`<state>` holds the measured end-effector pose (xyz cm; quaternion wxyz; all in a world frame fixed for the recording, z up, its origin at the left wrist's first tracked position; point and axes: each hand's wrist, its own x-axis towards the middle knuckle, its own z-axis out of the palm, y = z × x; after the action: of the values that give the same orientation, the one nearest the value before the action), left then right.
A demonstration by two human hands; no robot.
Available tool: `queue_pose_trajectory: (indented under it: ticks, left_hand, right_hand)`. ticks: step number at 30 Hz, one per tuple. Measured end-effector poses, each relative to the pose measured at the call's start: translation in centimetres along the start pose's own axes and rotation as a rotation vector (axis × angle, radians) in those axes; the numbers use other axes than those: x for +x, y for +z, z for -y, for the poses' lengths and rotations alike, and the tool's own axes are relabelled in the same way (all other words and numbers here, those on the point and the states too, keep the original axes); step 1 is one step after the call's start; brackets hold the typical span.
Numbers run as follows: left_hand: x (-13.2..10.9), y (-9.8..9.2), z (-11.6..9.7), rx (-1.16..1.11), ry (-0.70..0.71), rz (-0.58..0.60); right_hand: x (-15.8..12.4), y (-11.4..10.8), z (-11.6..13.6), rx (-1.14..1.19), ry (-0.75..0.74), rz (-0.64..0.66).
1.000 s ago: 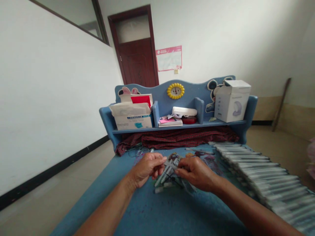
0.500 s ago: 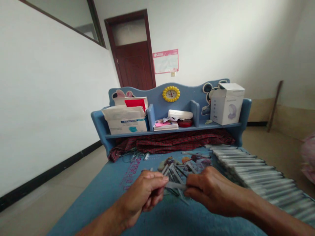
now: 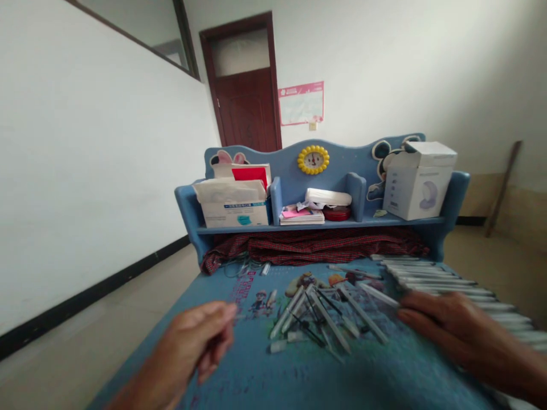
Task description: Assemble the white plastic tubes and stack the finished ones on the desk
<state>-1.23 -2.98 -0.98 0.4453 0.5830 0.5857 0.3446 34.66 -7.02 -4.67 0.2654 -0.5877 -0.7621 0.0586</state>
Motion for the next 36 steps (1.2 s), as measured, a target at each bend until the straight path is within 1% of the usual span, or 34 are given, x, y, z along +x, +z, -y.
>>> queue_pose_trajectory:
  ticks: [1, 2, 3, 5, 7, 8, 10, 13, 17, 20, 24, 27, 32, 36]
  left_hand:
    - [0.4, 0.7, 0.1, 0.047, 0.008, 0.091]
    - [1.0, 1.7, 0.2, 0.087, 0.029, 0.141]
    - [1.7, 2.6, 0.2, 0.134, 0.062, 0.160]
    - [3.6, 4.2, 0.2, 0.237, 0.144, 0.131]
    - [5.8, 5.0, 0.5, 0.391, 0.231, 0.079]
    - [6.8, 5.2, 0.8, 0.473, 0.266, 0.040]
    - [8.5, 5.3, 1.5, 0.535, 0.289, 0.009]
    - [9.9, 5.5, 2.6, 0.578, 0.300, -0.018]
    - [10.2, 5.8, 3.1, 0.625, 0.315, -0.038]
    - [10.2, 5.8, 3.2, 0.645, 0.323, -0.050]
    - [10.3, 5.8, 3.3, 0.653, 0.325, -0.059]
    - [10.1, 5.8, 3.6, 0.628, 0.332, -0.057]
    - [9.5, 5.5, 4.2, 0.523, 0.340, -0.053]
    - [9.3, 5.2, 4.3, 0.409, 0.336, -0.049]
  right_hand:
    - [0.8, 0.6, 0.5, -0.056, -0.026, 0.100]
    - [1.7, 1.3, 1.3, -0.141, 0.005, 0.130]
    - [2.7, 2.0, 2.2, -0.230, 0.064, 0.130]
    - [4.5, 3.4, 3.8, -0.349, 0.136, 0.158]
    - [5.7, 4.7, 4.7, -0.411, 0.138, 0.189]
    - [6.0, 5.3, 5.0, -0.425, 0.128, 0.204]
    - [6.1, 6.4, 5.2, -0.440, 0.118, 0.223]
    - [5.8, 7.3, 5.4, -0.450, 0.102, 0.240]
    - [5.5, 7.4, 5.8, -0.461, 0.084, 0.217]
    - [5.9, 7.0, 5.4, -0.481, 0.104, 0.199]
    - [7.6, 6.4, 3.6, -0.526, 0.177, 0.179]
    - [9.1, 6.4, 2.0, -0.577, 0.239, 0.167]
    - [10.6, 7.5, 0.1, -0.624, 0.318, 0.210]
    - [10.8, 8.2, -0.6, -0.612, 0.306, 0.206]
